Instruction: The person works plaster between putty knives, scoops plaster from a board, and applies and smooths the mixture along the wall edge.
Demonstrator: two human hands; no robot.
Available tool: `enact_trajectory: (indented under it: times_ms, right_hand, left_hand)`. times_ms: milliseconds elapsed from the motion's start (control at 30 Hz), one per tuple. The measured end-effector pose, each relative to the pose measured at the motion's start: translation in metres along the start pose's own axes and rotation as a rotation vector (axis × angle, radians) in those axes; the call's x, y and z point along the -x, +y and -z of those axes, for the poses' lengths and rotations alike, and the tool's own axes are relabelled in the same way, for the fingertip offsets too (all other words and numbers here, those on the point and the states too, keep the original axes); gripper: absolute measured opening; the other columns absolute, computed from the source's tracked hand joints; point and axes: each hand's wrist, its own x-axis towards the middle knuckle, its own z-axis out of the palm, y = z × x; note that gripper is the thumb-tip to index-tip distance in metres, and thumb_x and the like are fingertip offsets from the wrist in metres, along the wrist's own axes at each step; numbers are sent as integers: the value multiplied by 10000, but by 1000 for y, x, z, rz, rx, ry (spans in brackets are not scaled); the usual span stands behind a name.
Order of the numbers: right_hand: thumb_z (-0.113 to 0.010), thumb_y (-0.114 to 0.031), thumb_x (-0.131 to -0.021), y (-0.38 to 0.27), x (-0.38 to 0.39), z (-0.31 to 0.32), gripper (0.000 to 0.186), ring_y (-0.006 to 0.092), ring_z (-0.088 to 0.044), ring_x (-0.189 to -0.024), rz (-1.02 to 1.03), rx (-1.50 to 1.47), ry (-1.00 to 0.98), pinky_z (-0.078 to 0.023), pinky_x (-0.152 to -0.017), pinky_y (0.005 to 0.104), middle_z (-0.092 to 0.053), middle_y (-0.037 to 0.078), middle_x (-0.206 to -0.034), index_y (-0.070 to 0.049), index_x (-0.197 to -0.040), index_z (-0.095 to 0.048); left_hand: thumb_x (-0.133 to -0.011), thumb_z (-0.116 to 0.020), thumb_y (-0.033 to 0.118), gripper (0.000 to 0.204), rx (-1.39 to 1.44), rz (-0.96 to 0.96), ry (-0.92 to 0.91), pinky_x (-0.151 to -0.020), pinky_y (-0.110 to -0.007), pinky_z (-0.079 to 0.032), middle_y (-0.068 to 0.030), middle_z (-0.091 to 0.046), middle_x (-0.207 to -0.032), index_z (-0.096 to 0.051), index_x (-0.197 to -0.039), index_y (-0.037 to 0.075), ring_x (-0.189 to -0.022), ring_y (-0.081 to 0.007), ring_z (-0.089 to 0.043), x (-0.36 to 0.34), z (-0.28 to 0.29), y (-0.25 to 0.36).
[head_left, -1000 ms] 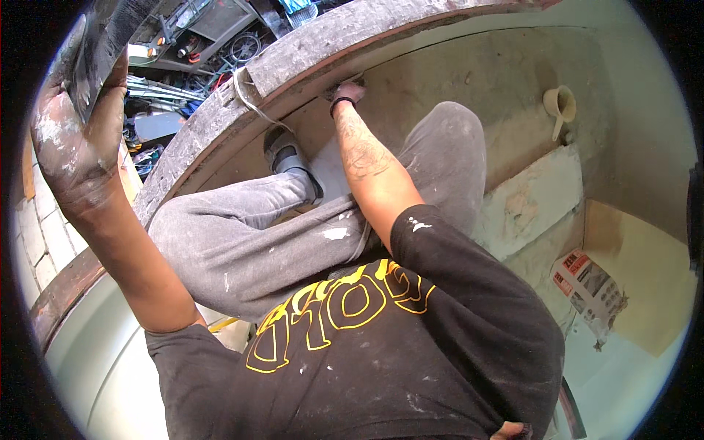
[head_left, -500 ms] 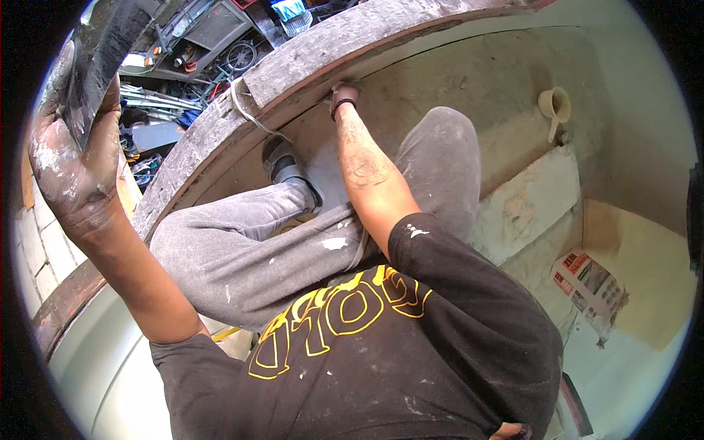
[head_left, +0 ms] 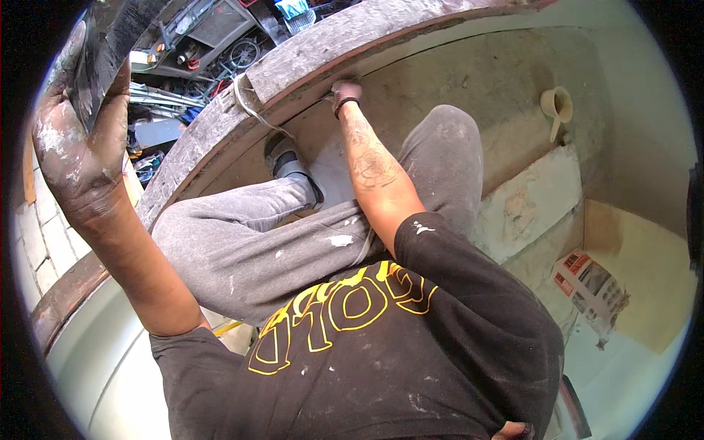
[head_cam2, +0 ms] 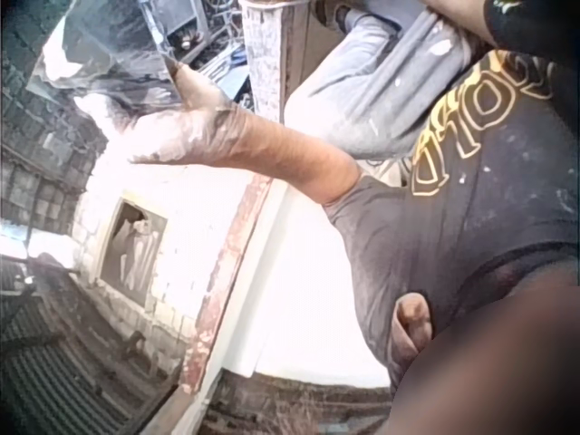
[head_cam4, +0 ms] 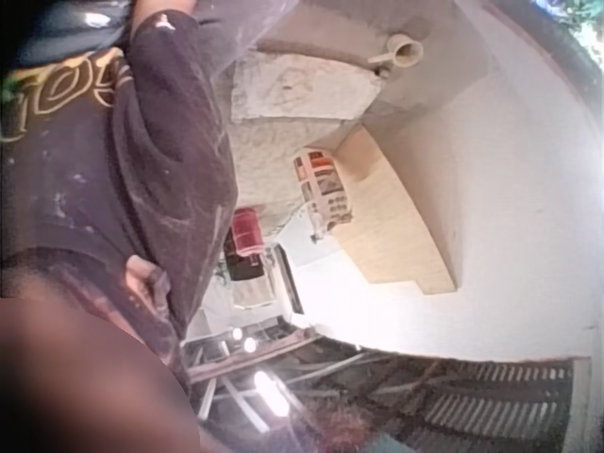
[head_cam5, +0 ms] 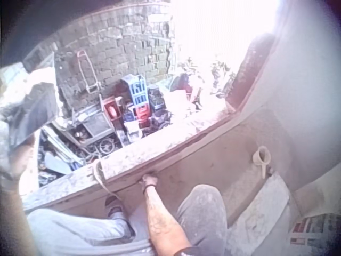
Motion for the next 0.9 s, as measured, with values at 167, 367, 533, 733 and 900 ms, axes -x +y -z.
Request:
enact_trajectory:
  times_ms: [167,367,533,733,900]
  right_hand:
    - [-496,17,-710,1,3,-7,255,182,-530,-717,143,62,41,-422,-670,285,-585,78,-897,35,-959,-551]
    - [-499,17,-676,-32,50,-15,269,284,-583,-875,268,56,174,-428,-786,324,-600,194,-942,92,-926,-562]
    - [-481,10,-660,-46,68,-19,335,251,-557,-894,244,185,187,-416,-791,319,-572,195,-991,118,-975,-510]
    - [-486,1,-658,-59,88,-17,284,299,-564,-884,281,184,183,-428,-784,334,-573,230,-935,115,-916,-510]
    - [-491,-32,-612,-64,97,-19,329,355,-542,-911,371,85,159,-410,-829,349,-548,278,-943,130,-897,-516]
  left_hand:
    - [-821,-525,78,279,1203,881,122,-881,-323,-450,-151,-569,-1041,-490,-1065,-52,-964,-195,-567,16,16,-19]
    - [-811,-539,66,283,-149,391,-300,-890,-317,-443,-146,-559,-1059,-493,-1066,-46,-960,-200,-565,17,12,-11]
    - [-805,-552,63,292,130,575,-145,-890,-305,-433,-132,-557,-1066,-493,-1067,-51,-968,-179,-553,9,5,-6]
    - [-835,-478,51,291,1037,798,26,-899,-338,-429,-167,-539,-1077,-467,-1095,-81,-973,-224,-545,13,15,-22]
    - [-819,-487,61,273,674,707,-127,-832,-341,-445,-233,-541,-1010,-486,-1029,-113,-905,-266,-557,8,18,-34]
